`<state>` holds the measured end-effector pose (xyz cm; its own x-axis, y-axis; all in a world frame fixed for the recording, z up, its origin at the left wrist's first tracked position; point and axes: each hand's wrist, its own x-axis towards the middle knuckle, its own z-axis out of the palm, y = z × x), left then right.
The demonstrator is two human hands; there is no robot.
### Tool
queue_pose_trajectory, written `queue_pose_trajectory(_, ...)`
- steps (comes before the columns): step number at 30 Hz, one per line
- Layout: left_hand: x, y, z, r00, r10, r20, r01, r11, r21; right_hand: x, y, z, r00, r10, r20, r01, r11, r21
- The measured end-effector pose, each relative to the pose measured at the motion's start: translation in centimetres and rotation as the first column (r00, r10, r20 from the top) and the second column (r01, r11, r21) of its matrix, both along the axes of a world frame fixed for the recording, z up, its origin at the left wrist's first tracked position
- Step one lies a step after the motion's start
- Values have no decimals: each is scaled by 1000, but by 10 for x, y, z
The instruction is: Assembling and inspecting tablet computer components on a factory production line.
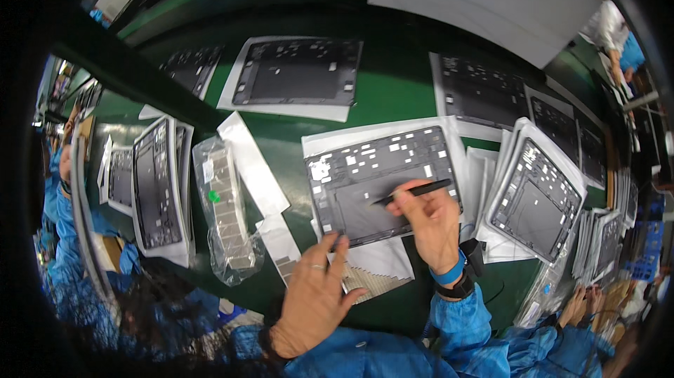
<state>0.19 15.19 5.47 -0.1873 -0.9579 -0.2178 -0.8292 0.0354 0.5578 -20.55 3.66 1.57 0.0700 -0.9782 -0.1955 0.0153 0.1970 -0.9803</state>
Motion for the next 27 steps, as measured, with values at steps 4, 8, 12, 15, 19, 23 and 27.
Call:
queue_pose_trajectory(4,-45,-44,-37,989,-149,-6,143,959,-245,-21,-25,-29,862,-507,-16,492,843,-219)
queue_pose_trajectory(8,-46,-51,-52,983,-171,68,183,948,-261,-49,-36,-45,762,-600,-243,502,785,-363)
queue_pose_trajectory(12,-46,-57,-38,977,-179,113,203,943,-264,-45,-42,-44,817,-576,3,562,796,-225)
queue_pose_trajectory(15,-66,-75,-35,981,-169,93,189,939,-288,-48,-43,-48,826,-561,-63,528,807,-264)
queue_pose_trajectory(19,-101,-105,-44,975,-224,6,215,924,-315,-48,-41,-48,810,-573,-122,530,806,-264)
queue_pose_trajectory(23,-111,-117,-56,970,-235,63,243,915,-323,-44,-41,-48,789,-579,-207,515,806,-292)
queue_pose_trajectory(27,-117,-120,-56,962,-254,95,271,917,-293,-46,-40,-41,760,-569,-313,461,812,-357)
